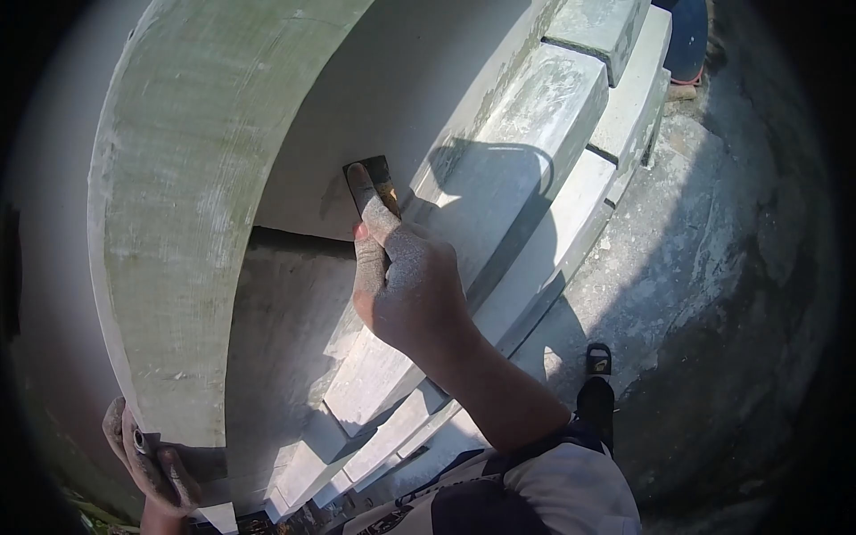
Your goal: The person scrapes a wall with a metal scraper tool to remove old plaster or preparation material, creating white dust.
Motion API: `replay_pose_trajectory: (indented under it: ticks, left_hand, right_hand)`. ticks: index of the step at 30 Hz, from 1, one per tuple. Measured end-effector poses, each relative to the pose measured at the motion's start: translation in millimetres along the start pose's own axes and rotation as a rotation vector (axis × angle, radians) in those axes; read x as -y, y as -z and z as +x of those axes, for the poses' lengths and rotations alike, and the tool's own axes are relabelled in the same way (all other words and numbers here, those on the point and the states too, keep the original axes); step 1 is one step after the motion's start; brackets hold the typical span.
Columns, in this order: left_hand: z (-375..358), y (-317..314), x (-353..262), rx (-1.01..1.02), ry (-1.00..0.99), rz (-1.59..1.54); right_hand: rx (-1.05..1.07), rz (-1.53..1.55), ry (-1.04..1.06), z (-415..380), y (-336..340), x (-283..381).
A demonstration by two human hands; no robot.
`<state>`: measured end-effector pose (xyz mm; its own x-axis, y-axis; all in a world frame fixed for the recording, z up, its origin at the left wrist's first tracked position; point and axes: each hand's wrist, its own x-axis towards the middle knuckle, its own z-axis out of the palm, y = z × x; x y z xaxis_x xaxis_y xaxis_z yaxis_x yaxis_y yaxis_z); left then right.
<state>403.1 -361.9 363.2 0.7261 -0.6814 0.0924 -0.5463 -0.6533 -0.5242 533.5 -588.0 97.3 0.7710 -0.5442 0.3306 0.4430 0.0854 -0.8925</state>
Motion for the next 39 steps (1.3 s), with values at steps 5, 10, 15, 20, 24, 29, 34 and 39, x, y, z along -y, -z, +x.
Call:
replay_pose_trajectory:
  ticks: [5,10,15,20,24,29,34,39]
  left_hand:
    - [2,0,1,-0.003,-0.011,0.007]
    - [8,-1,-2,-0.002,-0.007,0.010]
    - [8,-1,0,0.020,-0.026,0.010]
    - [13,0,-3,0.025,-0.014,-0.009]
    - [14,2,-4,0.043,-0.015,-0.017]
    - [16,1,-3,0.038,-0.010,-0.024]
    - [17,2,-4,0.050,-0.004,-0.032]
    - [16,1,-3,0.044,-0.001,-0.042]
  right_hand:
    - [-0.005,0.015,0.005,0,-1,-1]
    - [-0.152,0.049,0.115,-3,1,0]
    - [-0.022,0.347,-0.166,-18,22,5]
    - [0.078,0.426,-0.435,-11,22,25]
    - [0.115,0.245,-0.328,-11,20,10]
    - [0.182,0.289,-0.249,-25,19,12]
    - [0.098,-0.049,0.080,-23,5,12]
    - [0.019,0.110,-0.136,-14,5,8]
